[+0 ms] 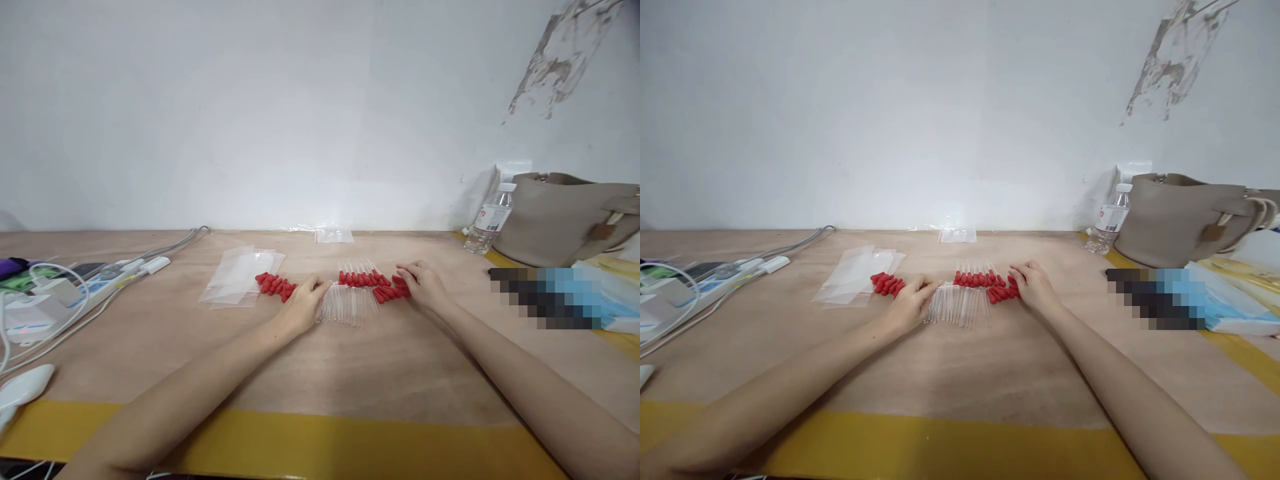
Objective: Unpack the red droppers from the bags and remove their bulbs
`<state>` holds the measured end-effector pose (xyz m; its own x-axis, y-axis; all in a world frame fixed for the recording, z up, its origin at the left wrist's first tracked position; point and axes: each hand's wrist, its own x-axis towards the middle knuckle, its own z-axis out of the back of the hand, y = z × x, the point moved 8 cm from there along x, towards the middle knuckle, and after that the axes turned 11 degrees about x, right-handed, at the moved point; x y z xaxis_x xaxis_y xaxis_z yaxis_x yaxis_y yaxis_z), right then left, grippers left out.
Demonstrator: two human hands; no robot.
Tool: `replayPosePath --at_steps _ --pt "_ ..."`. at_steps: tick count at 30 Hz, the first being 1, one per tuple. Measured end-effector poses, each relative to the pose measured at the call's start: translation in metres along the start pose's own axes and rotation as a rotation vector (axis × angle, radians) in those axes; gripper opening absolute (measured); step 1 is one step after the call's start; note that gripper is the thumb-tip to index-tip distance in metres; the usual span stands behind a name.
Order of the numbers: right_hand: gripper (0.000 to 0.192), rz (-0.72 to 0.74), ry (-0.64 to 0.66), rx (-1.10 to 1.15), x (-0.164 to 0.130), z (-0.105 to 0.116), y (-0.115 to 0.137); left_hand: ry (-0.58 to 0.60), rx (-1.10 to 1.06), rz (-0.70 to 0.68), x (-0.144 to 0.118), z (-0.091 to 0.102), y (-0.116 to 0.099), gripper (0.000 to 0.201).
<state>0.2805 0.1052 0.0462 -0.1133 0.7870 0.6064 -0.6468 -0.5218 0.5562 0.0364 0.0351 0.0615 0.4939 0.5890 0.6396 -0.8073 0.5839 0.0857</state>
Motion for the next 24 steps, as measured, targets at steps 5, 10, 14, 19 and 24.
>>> replayPosePath --at_steps 5,10,14,19,24 --pt "0.027 -0.195 -0.033 0.029 0.003 0.006 -0.032 -0.011 -0.012 -0.039 0.010 -0.006 -0.019 0.022" --pt "0.027 -0.224 0.017 0.001 0.003 0.000 -0.039 0.006 -0.118 -0.065 0.011 -0.015 -0.036 0.017" --pt "0.029 -0.221 0.011 -0.072 0.004 -0.004 -0.042 0.027 -0.205 -0.076 0.008 -0.017 -0.044 0.013" --pt "0.040 -0.318 -0.077 0.003 0.002 0.003 -0.056 0.022 -0.151 -0.074 0.007 -0.009 -0.047 0.023" --pt "0.046 -0.391 -0.069 -0.007 0.004 0.011 -0.056 0.040 0.000 -0.108 -0.006 0.004 -0.041 0.025"
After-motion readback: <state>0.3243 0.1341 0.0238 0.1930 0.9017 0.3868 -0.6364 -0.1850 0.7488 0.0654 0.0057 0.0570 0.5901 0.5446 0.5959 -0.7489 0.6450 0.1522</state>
